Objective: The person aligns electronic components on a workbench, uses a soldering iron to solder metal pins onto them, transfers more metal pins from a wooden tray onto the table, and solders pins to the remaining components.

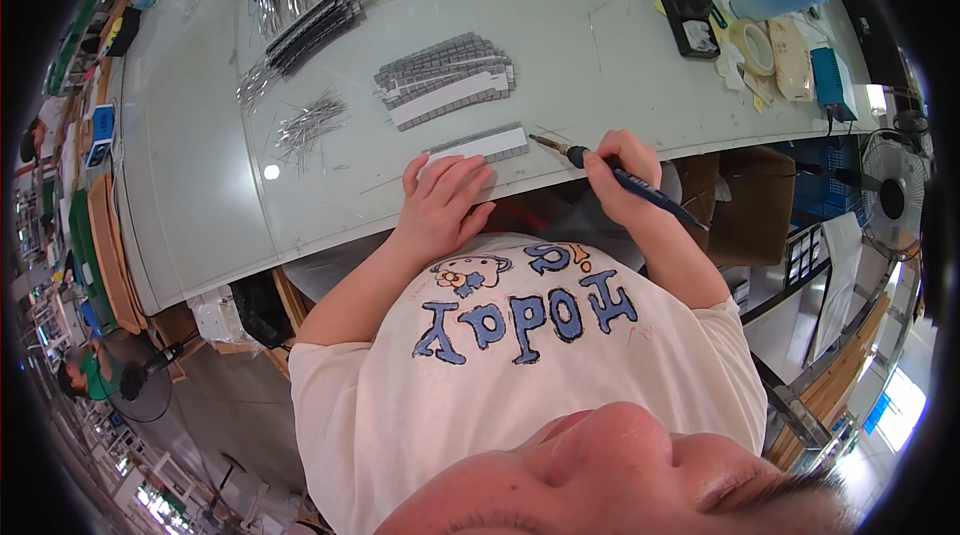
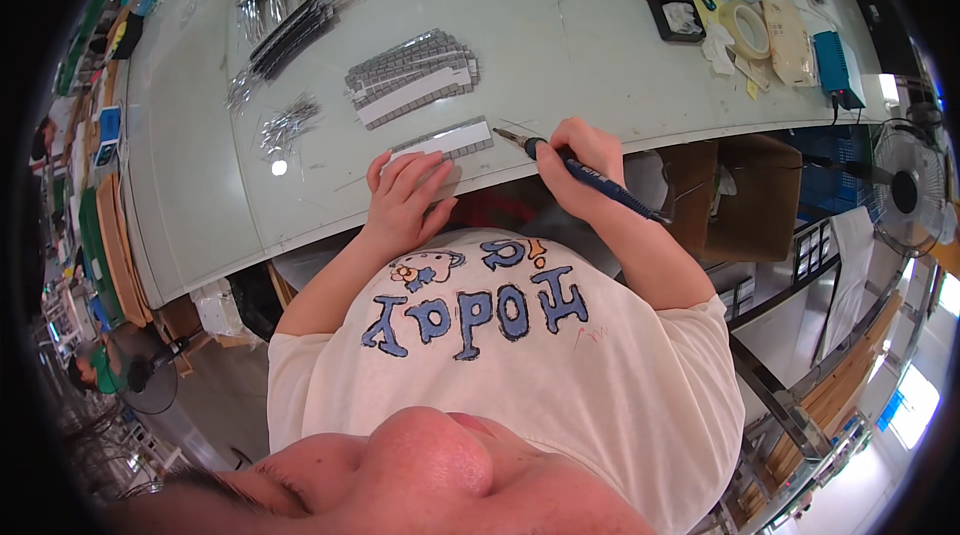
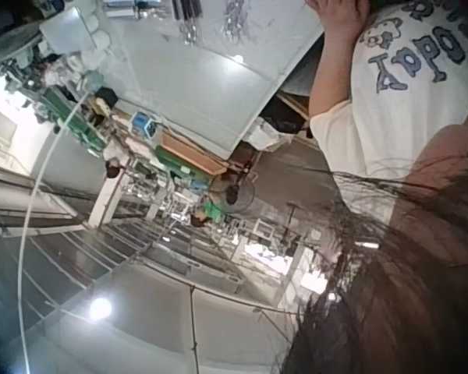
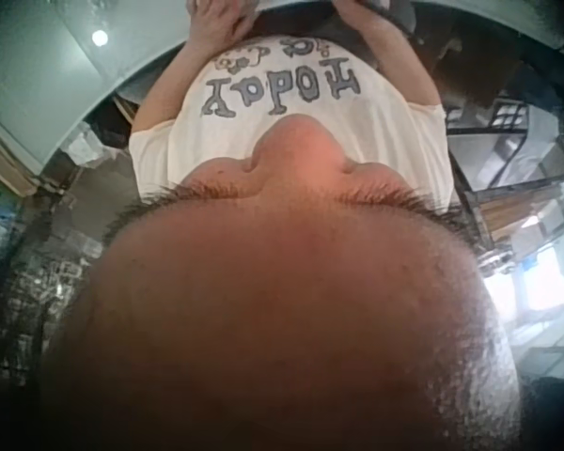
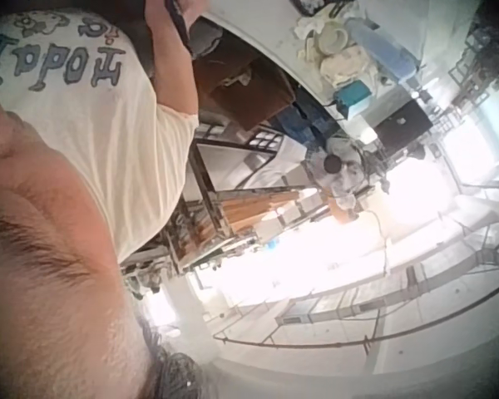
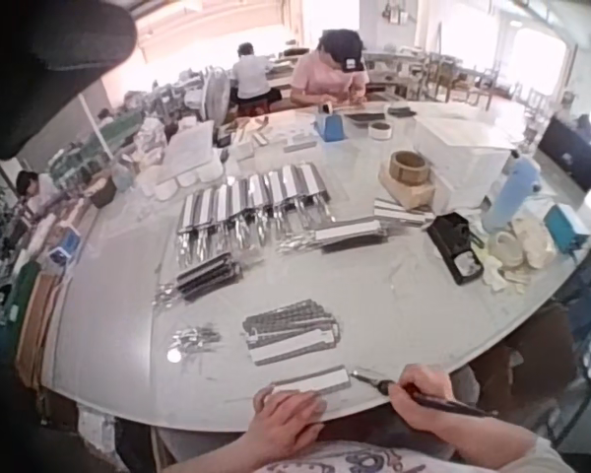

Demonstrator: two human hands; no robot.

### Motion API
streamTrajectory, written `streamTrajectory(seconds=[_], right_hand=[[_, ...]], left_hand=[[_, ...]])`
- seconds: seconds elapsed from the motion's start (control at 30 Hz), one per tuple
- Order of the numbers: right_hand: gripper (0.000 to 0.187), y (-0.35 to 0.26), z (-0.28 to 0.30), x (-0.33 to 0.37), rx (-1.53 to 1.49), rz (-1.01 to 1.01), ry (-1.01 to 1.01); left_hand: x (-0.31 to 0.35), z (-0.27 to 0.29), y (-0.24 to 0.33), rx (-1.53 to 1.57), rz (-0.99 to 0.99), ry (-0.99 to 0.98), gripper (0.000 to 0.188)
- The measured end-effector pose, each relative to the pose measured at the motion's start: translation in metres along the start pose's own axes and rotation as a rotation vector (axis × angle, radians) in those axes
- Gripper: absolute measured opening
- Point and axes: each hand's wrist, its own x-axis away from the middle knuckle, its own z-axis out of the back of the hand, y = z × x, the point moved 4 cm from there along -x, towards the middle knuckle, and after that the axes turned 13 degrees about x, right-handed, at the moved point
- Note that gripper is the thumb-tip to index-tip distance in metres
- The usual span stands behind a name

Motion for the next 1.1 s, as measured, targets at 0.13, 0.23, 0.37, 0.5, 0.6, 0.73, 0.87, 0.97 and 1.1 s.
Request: streamTrajectory(seconds=[0.13,0.23,0.37,0.5,0.6,0.73,0.87,0.97,1.1], right_hand=[[0.015,0.033,-0.002,0.006,-0.256,-0.291,0.166],[0.013,0.044,0.006,0.01,-0.514,-0.432,0.256],[0.013,0.045,0.009,0.012,-0.547,-0.481,0.319],[0.013,0.044,0.01,0.019,-0.484,-0.371,0.401],[0.013,0.042,0.011,0.022,-0.434,-0.263,0.468],[0.011,0.039,0.012,0.021,-0.394,-0.239,0.489],[0.01,0.041,0.017,0.016,-0.316,-0.182,0.595],[0.009,0.042,0.023,0.009,-0.343,-0.106,0.64],[0.009,0.041,0.025,0.01,-0.313,-0.108,0.634]], left_hand=[[0.001,0.001,0.001,0.002,-0.009,0.039,0.046],[0.003,0.003,0.002,-0.006,0.007,0.054,0.049],[-0.009,0.004,0.005,-0.024,0.161,-0.002,0.055],[-0.002,-0.001,0.0,-0.057,0.166,-0.05,0.057],[0.013,0.001,-0.003,-0.112,0.07,-0.047,0.048],[0.03,0.012,-0.002,-0.09,0.03,0.02,0.037],[0.013,0.038,-0.001,-0.074,0.038,0.088,0.03],[-0.024,0.07,-0.024,-0.12,0.023,0.153,0.025],[-0.081,0.091,-0.065,-0.191,-0.069,0.251,0.025]])
